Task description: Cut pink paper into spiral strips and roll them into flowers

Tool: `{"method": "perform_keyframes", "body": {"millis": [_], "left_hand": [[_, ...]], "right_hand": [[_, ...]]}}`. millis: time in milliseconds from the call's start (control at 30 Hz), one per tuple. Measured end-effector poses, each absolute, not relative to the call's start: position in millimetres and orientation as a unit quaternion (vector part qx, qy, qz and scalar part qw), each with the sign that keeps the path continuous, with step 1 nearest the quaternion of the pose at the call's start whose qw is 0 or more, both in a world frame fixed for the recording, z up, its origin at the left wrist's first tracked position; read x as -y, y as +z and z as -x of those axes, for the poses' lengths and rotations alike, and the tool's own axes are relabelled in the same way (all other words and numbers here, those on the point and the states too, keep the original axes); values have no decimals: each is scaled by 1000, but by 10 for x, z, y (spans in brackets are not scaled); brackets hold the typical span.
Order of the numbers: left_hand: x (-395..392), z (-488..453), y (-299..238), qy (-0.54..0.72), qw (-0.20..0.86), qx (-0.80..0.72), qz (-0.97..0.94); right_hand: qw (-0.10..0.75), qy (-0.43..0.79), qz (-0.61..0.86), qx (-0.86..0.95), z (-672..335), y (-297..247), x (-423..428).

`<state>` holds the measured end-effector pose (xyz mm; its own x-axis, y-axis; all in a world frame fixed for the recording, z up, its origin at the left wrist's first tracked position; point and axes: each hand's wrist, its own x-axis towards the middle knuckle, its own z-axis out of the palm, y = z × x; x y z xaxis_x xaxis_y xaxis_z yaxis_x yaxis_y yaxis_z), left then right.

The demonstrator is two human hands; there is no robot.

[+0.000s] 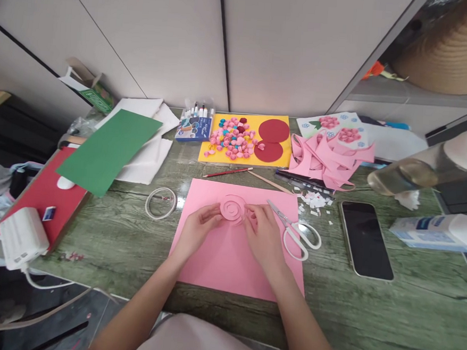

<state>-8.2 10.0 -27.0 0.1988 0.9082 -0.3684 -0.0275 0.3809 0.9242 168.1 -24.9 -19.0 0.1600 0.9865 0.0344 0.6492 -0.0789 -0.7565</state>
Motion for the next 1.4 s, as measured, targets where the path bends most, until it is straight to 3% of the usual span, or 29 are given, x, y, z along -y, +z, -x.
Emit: {"method": "perform_keyframes", "body": {"millis": [100, 200, 400, 600, 833, 1100, 1400], "left_hand": [[-2, 199, -202, 330, 468, -560, -599], [154, 270, -203, 249, 278, -532, -760], [325, 273, -322, 81, 134, -460, -874], [400, 579, -313, 58, 82, -470, -877], [725, 685, -293, 10, 101, -428, -898], [372, 737, -330, 31, 98, -409, -907], [200, 498, -237, 66, 78, -493, -864]], "right_hand": [[309, 243, 673, 627, -1702, -205, 375], [235, 185, 639, 709, -1754, -269, 452], [89, 79, 586, 802, -1823, -460, 418], [73, 51, 639, 764, -1588, -342, 924], [175, 76, 640, 744, -1690, -212, 1091], [89, 120, 487, 861, -1625, -388, 820], [52, 72, 610, 787, -1421, -430, 1096]]}}
